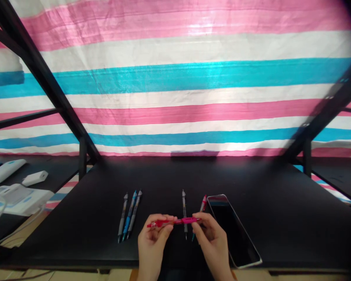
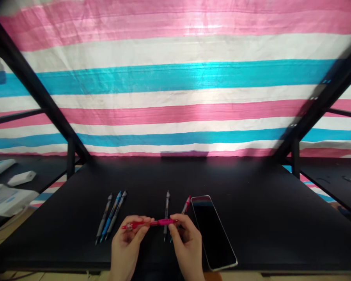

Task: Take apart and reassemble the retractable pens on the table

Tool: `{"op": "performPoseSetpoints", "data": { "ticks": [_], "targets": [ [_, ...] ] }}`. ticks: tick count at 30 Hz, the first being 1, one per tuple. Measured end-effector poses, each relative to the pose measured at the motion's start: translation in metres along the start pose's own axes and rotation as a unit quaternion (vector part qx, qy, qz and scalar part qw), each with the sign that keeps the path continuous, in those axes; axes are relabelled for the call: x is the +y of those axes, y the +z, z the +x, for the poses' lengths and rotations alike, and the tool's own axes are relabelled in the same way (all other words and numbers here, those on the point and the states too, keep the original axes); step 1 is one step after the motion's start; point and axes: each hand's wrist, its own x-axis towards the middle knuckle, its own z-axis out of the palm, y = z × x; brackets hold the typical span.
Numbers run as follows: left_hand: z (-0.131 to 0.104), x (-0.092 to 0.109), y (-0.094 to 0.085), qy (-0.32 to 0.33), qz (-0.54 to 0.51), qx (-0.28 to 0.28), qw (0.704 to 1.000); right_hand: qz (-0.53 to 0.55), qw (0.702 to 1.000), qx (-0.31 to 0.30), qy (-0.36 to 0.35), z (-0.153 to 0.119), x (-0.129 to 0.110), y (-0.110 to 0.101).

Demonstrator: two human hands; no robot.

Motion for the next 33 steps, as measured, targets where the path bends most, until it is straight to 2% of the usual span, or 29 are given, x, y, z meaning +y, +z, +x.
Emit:
{"op": "performPoseSetpoints", "data": {
  "ticks": [5, 8, 10, 17, 22, 25, 28, 33],
  "targets": [
    [0.0026, 0.0019, 0.0008, -0.033, -0.055, 0.038, 0.997, -0.008, 0.999, -0.034, 0.033, 0.0014, -0.0011, -0.0007],
    [0.0032, 0.002, 0.0002, -0.045, -0.07, 0.051, 0.995, -0.038, 0.998, -0.048, 0.021, 0.002, -0.0027, -0.0003],
    [0.0033, 0.0023, 0.0001, -0.047, -0.078, 0.058, 0.994, -0.021, 0.999, -0.048, 0.016, 0.0022, -0.0037, -0.0001],
    [0.0026, 0.0035, 0.0022, -0.051, -0.087, 0.073, 0.992, -0.042, 0.996, -0.066, 0.03, 0.003, -0.0019, -0.0009],
    [0.0026, 0.0042, 0.0041, -0.059, -0.104, 0.083, 0.989, 0.0, 0.997, -0.055, 0.045, 0.0022, -0.0013, -0.001],
    [0.0029, 0.0041, 0.0043, -0.06, -0.104, 0.09, 0.989, -0.026, 0.997, -0.063, 0.049, 0.0015, -0.001, -0.0006],
    [0.0033, 0.004, 0.0038, -0.056, -0.101, 0.087, 0.989, -0.037, 0.996, -0.067, 0.033, 0.001, -0.002, -0.001],
    [0.0037, 0.0034, 0.0026, -0.047, -0.097, 0.085, 0.991, -0.014, 0.996, -0.064, 0.053, 0.0009, -0.0035, -0.0014]
  ]
}}
